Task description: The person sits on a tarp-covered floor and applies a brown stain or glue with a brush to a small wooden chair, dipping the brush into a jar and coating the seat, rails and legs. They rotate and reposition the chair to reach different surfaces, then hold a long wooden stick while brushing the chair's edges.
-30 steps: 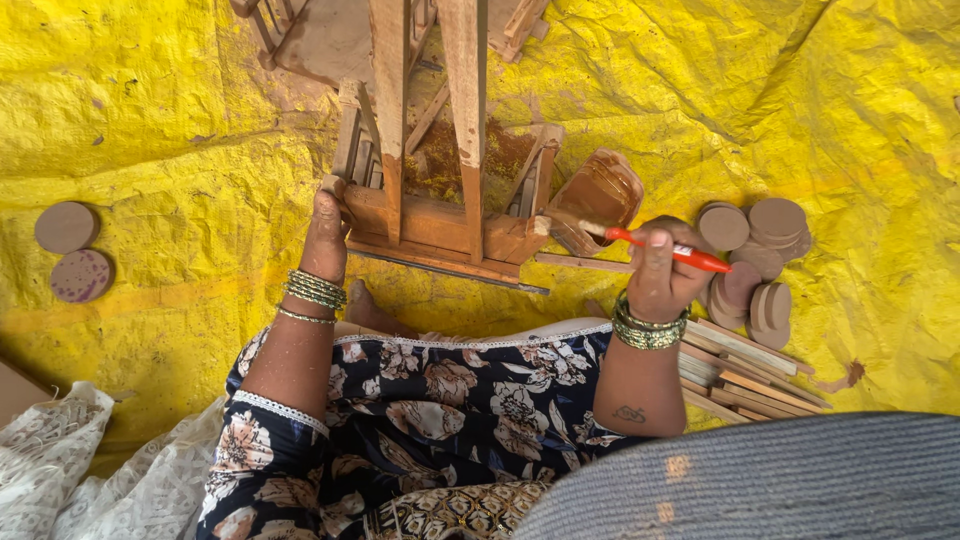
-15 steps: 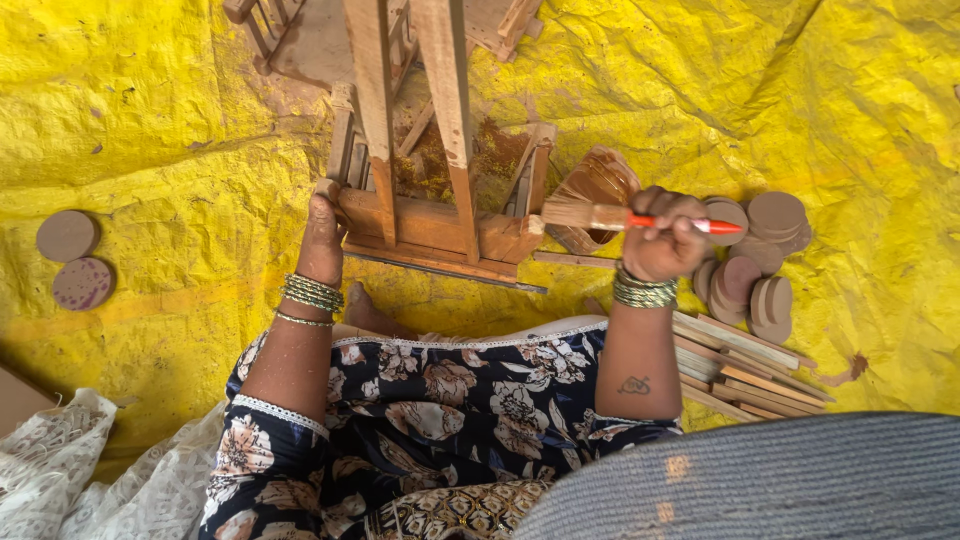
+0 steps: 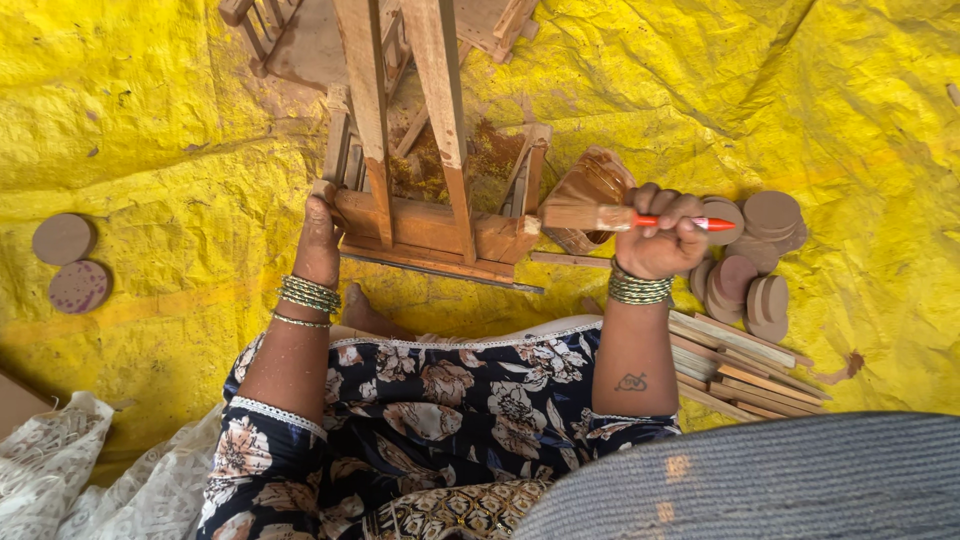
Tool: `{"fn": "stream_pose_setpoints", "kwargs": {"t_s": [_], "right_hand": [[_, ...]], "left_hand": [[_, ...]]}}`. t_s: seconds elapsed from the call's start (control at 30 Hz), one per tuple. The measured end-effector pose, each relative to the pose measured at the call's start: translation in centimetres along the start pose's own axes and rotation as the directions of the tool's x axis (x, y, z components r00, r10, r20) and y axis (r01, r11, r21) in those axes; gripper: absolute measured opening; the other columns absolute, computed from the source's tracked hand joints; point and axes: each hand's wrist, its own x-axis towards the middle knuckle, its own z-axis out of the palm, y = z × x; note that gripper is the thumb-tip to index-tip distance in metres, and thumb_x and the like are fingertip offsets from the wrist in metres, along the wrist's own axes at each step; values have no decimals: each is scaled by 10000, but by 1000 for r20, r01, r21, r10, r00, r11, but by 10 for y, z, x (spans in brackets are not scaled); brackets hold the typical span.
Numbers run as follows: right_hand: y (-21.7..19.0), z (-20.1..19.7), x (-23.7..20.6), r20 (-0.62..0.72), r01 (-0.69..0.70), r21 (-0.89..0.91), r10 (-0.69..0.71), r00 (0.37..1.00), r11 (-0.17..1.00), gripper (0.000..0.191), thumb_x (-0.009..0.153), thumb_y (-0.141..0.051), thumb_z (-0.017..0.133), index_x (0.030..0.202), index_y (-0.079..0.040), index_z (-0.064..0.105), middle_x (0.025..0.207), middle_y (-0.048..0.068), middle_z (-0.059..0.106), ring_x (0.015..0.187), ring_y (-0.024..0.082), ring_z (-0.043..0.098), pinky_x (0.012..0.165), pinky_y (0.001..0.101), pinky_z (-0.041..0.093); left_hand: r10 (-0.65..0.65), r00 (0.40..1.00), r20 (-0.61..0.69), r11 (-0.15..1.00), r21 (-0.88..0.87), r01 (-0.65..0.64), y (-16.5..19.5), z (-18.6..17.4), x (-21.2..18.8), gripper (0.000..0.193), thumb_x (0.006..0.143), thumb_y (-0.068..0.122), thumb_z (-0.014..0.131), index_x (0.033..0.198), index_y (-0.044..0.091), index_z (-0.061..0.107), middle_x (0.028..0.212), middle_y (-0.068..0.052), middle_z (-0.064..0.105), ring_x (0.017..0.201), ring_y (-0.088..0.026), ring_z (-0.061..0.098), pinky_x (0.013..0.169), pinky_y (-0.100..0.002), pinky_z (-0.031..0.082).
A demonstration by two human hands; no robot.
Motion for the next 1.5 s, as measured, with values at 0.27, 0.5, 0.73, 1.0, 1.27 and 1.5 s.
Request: {"fn": "stream_pose_setpoints", "kwargs": {"t_s": [0.27,0.5,0.73,1.0,1.27,1.5], "right_hand": [[-20,18,11,171,37,-112,-17,985,993,249,916,-282,575,717,-132,561,569,-15,438,461,122,289,490,292,231],[-32,71,-10,99,133,-378,-103,990,916,288,967,-236,642,755,-53,575,592,19,498,512,156,413,571,359,397],[-62,101,-17,148,163,-603,-91,985,781,286,967,-210,689,761,-38,590,642,66,544,572,178,487,591,319,477],[-44,111,-25,154,185,-652,-110,982,735,309,974,-253,708,796,-20,611,658,64,533,590,190,518,688,380,505],[-59,76,-20,53,179,-513,-177,983,839,245,948,-202,644,765,-54,575,633,38,524,455,111,418,570,331,466],[0,2,1,160,101,-139,-79,984,985,276,953,-190,587,692,-106,562,578,-13,526,436,104,373,496,282,420]], "left_hand": [[-21,1000,-20,1000,17,21,-18,-11,6,1045,869,859,449,1561,77,411,1447,-74,473,1346,-215,439,1214,-467,316],[23,1000,8,1000,-7,-23,-20,-12,4,1055,864,863,464,1554,70,369,1531,-93,443,1446,-233,406,1218,-473,317],[-44,999,-26,998,32,45,-4,-4,1,1069,862,873,435,1562,67,388,1508,-124,458,1430,-261,403,1219,-478,308],[-14,1000,-8,1000,16,14,-1,-2,0,1048,866,859,431,1574,92,347,1566,-112,428,1473,-260,384,1220,-472,296],[-12,1000,7,1000,1,12,3,0,-3,1102,860,869,434,1596,61,298,1628,-137,358,1534,-280,308,1252,-480,244],[-24,1000,5,1000,5,24,1,-3,-1,1126,845,879,432,1610,72,259,1661,-135,303,1554,-288,262,1253,-492,219]]}}
